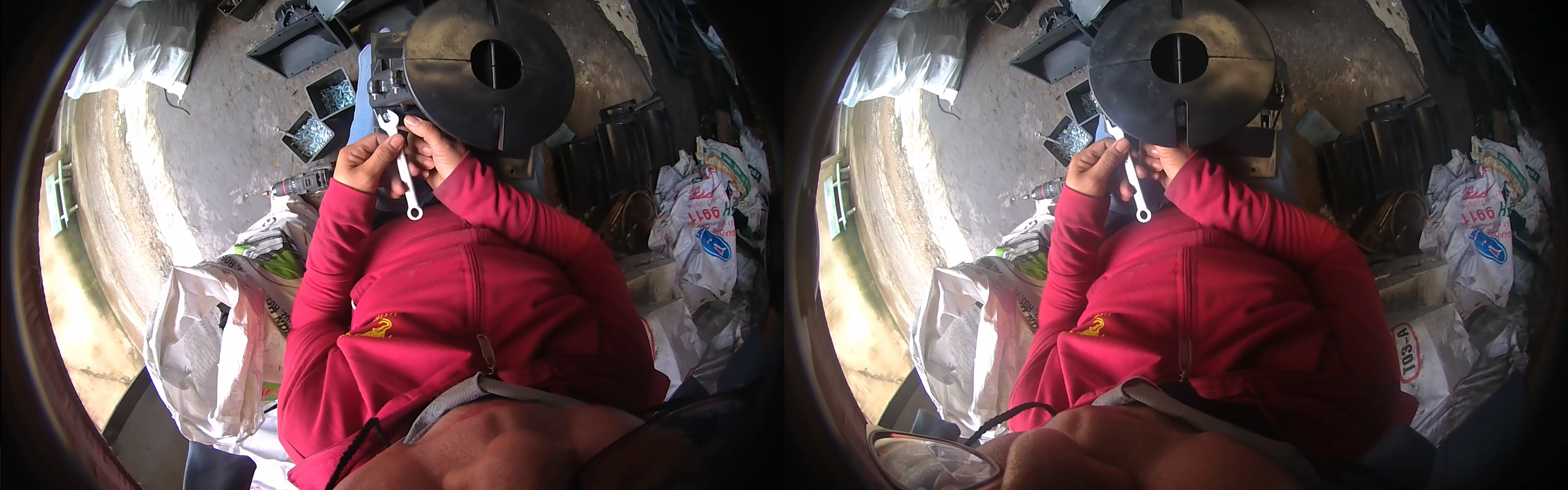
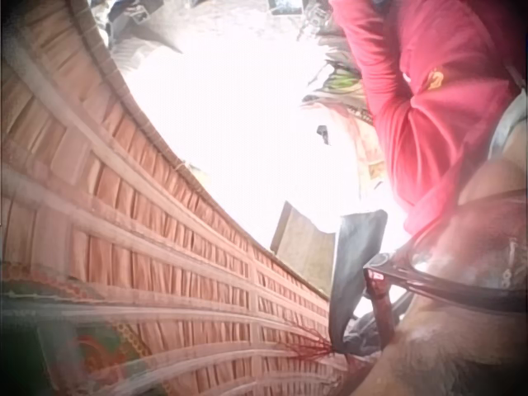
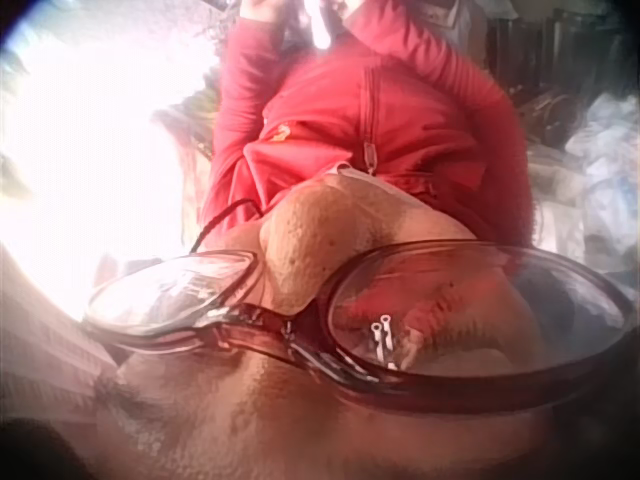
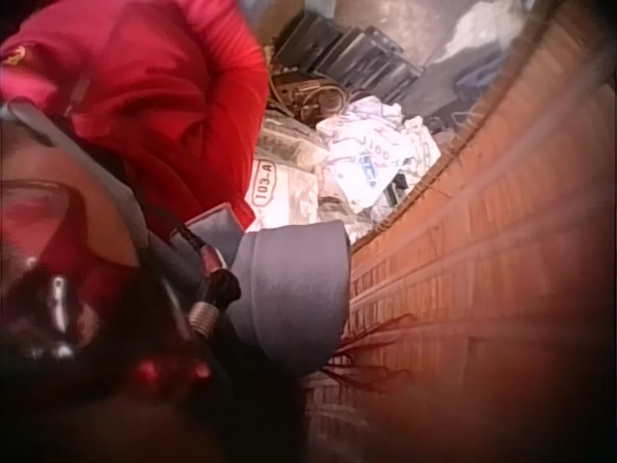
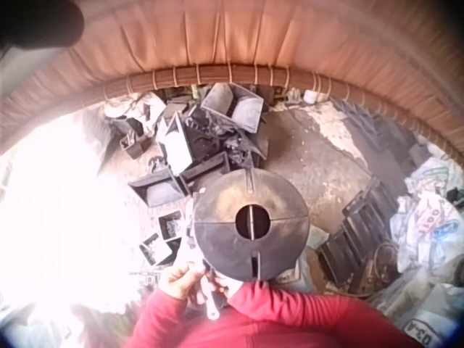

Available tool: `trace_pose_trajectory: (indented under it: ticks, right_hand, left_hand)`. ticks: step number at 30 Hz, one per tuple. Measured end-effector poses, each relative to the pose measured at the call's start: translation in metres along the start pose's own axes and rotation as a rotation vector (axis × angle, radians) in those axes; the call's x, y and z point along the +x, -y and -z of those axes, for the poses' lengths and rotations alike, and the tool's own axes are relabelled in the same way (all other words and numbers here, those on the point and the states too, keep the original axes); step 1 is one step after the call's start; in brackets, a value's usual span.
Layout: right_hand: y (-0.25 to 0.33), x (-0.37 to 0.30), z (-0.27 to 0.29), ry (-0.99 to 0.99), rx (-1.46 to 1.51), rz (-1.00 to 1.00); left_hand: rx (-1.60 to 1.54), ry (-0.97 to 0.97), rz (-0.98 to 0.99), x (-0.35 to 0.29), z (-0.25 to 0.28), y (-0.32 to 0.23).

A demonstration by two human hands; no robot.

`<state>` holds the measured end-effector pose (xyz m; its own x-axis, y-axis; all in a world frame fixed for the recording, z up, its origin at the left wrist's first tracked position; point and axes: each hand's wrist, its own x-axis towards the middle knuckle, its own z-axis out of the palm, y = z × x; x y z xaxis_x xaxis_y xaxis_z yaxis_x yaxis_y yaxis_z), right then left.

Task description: The person assembles a metal component by hand, using a wrench to tighten bolts on a circular metal part. They handle a white sack, place a metal plate on it, and continue fastening bolts on the assembly.

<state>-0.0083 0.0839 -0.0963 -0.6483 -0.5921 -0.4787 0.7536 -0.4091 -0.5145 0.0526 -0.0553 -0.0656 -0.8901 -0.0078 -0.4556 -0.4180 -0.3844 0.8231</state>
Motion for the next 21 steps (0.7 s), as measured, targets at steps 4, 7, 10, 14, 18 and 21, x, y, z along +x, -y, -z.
trace_pose_trajectory:
  ticks: [4,7,10,14,18,21]
  right_hand:
    - [0.003,-0.002,0.000,-0.034,-0.071,-0.017]
    - [-0.005,0.003,0.011,-0.078,-0.078,-0.065]
    - [-0.006,0.007,0.018,-0.102,-0.103,-0.125]
    - [-0.013,0.010,0.025,-0.120,-0.148,-0.104]
    - [0.008,-0.006,-0.005,-0.073,-0.062,-0.101]
    - [0.008,-0.006,0.001,0.031,-0.035,-0.055]
  left_hand:
    - [-0.036,-0.007,0.041,0.002,-0.005,0.004]
    - [0.011,-0.017,0.109,0.002,-0.007,-0.005]
    - [0.014,0.003,0.171,0.004,-0.007,-0.012]
    - [0.022,0.000,0.170,0.002,-0.009,-0.013]
    - [-0.056,-0.013,0.130,0.003,-0.014,-0.006]
    - [-0.070,-0.044,0.072,0.004,-0.017,-0.007]
